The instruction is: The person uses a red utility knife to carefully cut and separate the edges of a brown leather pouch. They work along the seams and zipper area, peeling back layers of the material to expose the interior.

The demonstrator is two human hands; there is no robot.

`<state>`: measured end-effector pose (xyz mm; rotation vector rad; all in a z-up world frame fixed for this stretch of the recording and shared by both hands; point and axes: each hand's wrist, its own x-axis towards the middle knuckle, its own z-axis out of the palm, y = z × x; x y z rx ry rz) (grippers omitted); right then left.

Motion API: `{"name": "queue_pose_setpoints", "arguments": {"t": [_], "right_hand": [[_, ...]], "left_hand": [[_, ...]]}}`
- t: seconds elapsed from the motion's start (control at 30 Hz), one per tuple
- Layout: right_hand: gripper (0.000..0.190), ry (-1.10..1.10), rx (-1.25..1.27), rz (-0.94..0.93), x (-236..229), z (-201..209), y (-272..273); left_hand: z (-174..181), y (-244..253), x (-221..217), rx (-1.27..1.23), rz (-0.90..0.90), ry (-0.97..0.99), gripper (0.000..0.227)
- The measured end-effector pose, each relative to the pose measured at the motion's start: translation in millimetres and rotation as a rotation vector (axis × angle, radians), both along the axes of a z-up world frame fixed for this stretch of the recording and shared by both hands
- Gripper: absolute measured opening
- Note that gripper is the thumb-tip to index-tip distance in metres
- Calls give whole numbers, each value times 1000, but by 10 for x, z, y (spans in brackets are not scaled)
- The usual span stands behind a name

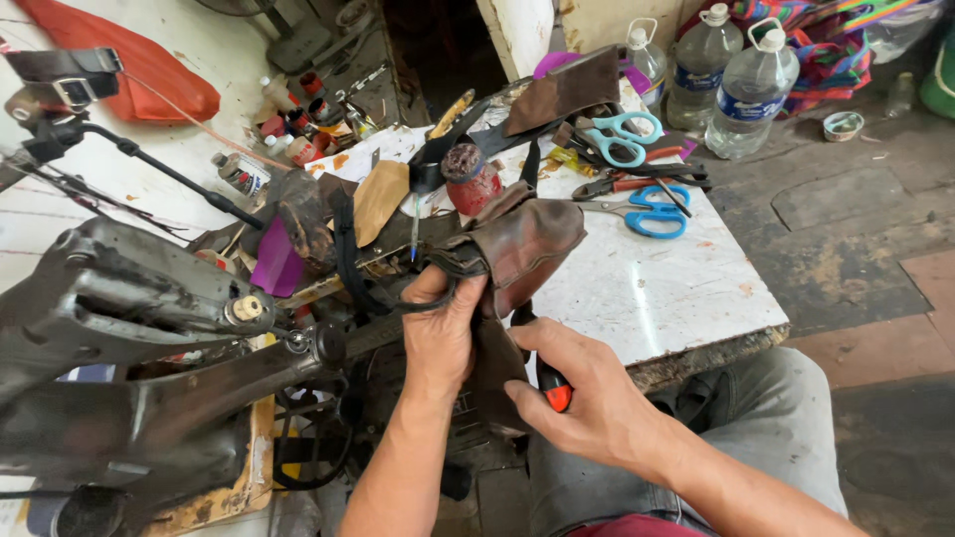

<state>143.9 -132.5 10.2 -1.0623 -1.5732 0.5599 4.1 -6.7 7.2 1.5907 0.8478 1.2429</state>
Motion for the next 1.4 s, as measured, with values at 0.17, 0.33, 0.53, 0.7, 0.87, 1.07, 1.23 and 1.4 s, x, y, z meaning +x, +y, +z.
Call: {"name": "queue_pose_setpoints", "arguments": {"t": [0.17, 0.33, 0.53, 0.7, 0.87, 1.07, 1.23, 1.4], "right_hand": [[32, 4, -53, -7, 9, -30, -17], [33, 66, -164, -49, 146, -118, -82], [35, 195, -348, -180, 377, -303, -204], [43, 171, -475, -344, 617, -456, -315], [38, 456, -558, -282, 777, -376, -338], [39, 550, -593, -296, 924, -417, -326], [42, 572, -484, -307, 1087, -678, -334], [44, 520, -551, -335, 1162, -700, -369]], "left_hand": [[2, 3, -8, -1, 2, 25, 19], [259, -53, 40, -49, -143, 47, 22], [370, -82, 94, -21, -370, 139, 24], [511, -108, 231, 350, -352, 389, 16], [502, -115, 378, 476, -371, 569, 20], [418, -130, 479, 502, -414, 732, 21], [265, -222, 498, 728, -331, 1014, 38], [-23, -140, 620, 670, -485, 1083, 51]]}}
